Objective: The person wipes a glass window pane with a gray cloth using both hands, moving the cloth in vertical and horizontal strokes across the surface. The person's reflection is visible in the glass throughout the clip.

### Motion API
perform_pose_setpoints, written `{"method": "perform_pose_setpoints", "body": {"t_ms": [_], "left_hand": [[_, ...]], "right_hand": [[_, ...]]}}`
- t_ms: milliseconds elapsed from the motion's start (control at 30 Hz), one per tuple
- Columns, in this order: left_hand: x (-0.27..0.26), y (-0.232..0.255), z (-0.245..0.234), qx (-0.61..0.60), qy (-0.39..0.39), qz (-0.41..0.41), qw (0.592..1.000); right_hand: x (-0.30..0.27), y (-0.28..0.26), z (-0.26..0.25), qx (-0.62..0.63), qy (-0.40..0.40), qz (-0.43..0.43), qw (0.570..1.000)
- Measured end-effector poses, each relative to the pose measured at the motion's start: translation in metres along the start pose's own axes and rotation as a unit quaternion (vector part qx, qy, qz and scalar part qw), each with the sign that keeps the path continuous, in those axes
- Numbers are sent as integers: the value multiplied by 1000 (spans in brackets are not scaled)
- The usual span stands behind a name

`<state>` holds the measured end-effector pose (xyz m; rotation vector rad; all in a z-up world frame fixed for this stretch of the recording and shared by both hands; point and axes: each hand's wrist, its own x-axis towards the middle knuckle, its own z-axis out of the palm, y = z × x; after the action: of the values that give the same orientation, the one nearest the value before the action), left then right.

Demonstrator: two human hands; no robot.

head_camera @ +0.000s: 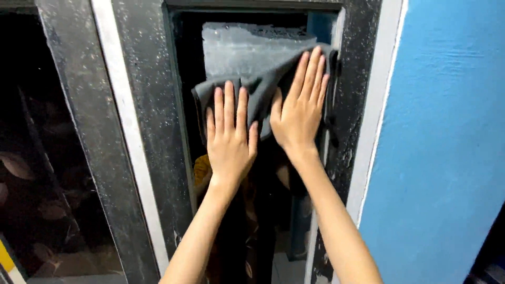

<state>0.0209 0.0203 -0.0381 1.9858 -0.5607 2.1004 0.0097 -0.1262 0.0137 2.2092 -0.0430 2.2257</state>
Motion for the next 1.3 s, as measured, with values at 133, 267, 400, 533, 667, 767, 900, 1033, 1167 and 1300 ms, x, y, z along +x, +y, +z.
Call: {"method": "perform_pose_setpoints", "body": {"t_ms": [133, 267, 400, 533, 667, 767, 900, 1033, 1167, 1300], "left_hand": [[18, -15, 2, 23, 4, -13, 1000], [4, -19, 1, 22, -8, -38, 999], [-28, -14, -5, 13, -19, -44, 999], [-73, -3, -12, 0, -100, -65, 993], [-122, 11, 1, -3, -59, -87, 994], [-142, 17, -9, -34, -71, -102, 992], [-144, 11, -14, -72, -55, -93, 992], [-120, 9, -13, -45, -49, -102, 993], [-92, 3, -7, -10, -17, -115, 993], [-60, -7, -6, -1, 18, -106, 994]], "right_hand": [[38, -16, 9, 4, 17, -8, 1000], [42, -37, 8, 29, -9, -27, 999], [12, -50, 6, 70, -18, -60, 996], [-31, -50, -14, 78, -73, -82, 991], [-81, -32, -9, 69, -62, -69, 993], [-123, -14, -14, 67, -81, -39, 994], [-173, 9, -17, 64, -94, -1, 994], [-182, 5, -27, 137, -109, 37, 984], [-172, -6, -36, 137, -89, 8, 986], [-157, -11, -37, 111, -75, -21, 991]]}}
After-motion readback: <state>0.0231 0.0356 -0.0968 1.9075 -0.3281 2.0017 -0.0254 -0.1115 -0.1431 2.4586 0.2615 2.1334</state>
